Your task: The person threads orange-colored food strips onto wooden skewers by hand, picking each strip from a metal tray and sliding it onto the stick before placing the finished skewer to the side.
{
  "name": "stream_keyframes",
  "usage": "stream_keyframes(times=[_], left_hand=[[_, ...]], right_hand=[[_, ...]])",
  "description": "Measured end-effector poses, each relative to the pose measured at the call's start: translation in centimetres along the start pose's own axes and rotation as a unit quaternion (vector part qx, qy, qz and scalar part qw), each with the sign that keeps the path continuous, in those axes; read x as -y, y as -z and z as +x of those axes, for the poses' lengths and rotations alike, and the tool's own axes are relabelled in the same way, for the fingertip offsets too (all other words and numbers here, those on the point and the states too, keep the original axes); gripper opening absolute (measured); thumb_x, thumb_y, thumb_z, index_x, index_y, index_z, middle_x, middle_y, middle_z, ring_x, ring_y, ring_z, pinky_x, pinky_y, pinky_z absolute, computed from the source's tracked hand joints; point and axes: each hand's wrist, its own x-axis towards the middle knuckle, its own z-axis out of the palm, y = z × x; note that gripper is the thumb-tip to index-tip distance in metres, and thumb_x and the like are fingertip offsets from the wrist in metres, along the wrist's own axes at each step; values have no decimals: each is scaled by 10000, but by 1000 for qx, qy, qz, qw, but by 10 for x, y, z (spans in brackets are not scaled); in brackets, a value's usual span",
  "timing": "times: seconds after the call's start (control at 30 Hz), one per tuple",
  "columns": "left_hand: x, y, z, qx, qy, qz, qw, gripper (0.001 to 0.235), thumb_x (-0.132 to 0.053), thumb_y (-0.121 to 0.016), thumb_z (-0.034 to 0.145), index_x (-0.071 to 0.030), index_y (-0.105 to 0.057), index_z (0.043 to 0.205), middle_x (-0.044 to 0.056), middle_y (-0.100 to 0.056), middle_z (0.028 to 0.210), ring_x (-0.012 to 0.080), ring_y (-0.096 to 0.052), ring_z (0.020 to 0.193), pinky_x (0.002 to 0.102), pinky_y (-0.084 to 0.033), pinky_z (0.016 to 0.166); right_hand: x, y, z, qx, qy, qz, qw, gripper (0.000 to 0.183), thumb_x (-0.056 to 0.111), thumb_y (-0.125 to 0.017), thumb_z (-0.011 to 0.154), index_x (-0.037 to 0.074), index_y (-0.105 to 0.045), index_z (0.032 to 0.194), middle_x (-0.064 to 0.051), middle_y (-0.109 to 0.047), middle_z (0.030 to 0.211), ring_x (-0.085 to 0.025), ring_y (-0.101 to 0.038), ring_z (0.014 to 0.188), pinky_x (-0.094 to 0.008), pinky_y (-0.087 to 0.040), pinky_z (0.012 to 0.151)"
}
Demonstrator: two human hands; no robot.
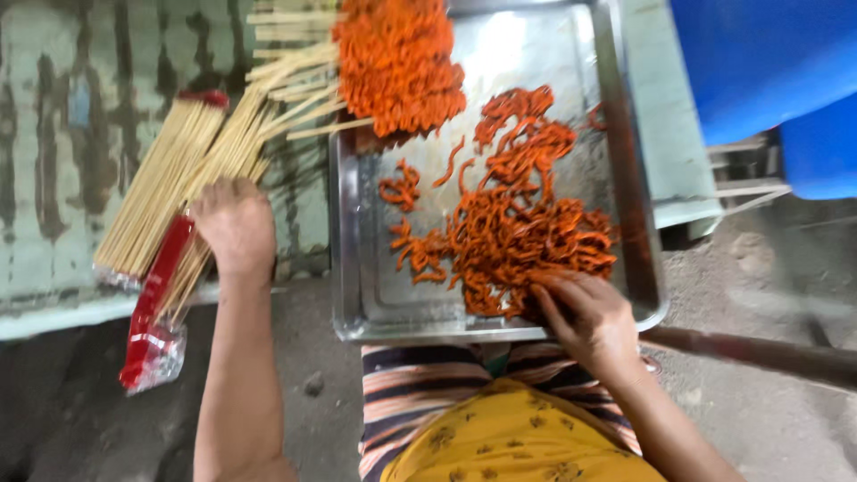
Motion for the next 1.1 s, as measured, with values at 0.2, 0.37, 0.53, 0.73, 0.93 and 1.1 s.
stream_keyframes(times=[0.2, 0.37, 0.53, 0.73, 0.93, 1.1], left_hand=[[0, -16, 20, 54, 58, 3, 997, 95, -121, -725, 901, -33, -696, 922, 114, -671, 946, 271, -646, 940, 437, -481, 797], [1, -41, 54, 42, 119, -49, 991, 267, -131, -780, 775, -25, -704, 1008, 119, -688, 964, 295, -660, 955, 480, -482, 802], [4, -78, 79, 64, 166, -159, 971, 34, -117, -781, 886, -141, -769, 906, 127, -715, 961, 337, -690, 922, 522, -510, 752], [10, -87, 77, 97, 172, -208, 958, 94, -194, -791, 982, -100, -790, 977, 202, -724, 966, 398, -701, 865, 530, -567, 747], [12, -64, 64, 117, 135, -88, 980, 141, -100, -779, 938, 37, -759, 966, 225, -705, 992, 322, -718, 850, 408, -613, 678], [6, -32, 64, 155, 84, -5, 984, 102, -104, -777, 933, -10, -774, 971, 182, -718, 975, 292, -708, 886, 387, -608, 656]], right_hand=[[-4, -2, -2, 5, 4, 16, 1000, 152, 121, -779, 863, 50, -766, 996, -109, -766, 1014, -291, -736, 898, -386, -591, 784], [-5, -2, -3, -3, 7, 24, 1000, 153, 139, -788, 845, 48, -752, 962, -109, -764, 994, -293, -738, 886, -381, -595, 777], [-6, -3, -5, -6, 7, 38, 999, 156, 127, -779, 843, 57, -758, 981, -110, -761, 970, -293, -733, 844, -380, -597, 750], [-8, -2, -6, -14, 12, 55, 998, 157, 147, -772, 855, 64, -753, 987, -105, -763, 959, -304, -727, 826, -389, -593, 731], [-13, -4, -11, -17, 23, 57, 998, 164, 154, -767, 856, 60, -750, 989, -101, -752, 944, -301, -723, 824, -395, -593, 739], [-12, -1, -8, -22, 38, 80, 996, 157, 146, -757, 879, 57, -741, 1007, -94, -759, 979, -290, -732, 853, -390, -596, 749]])
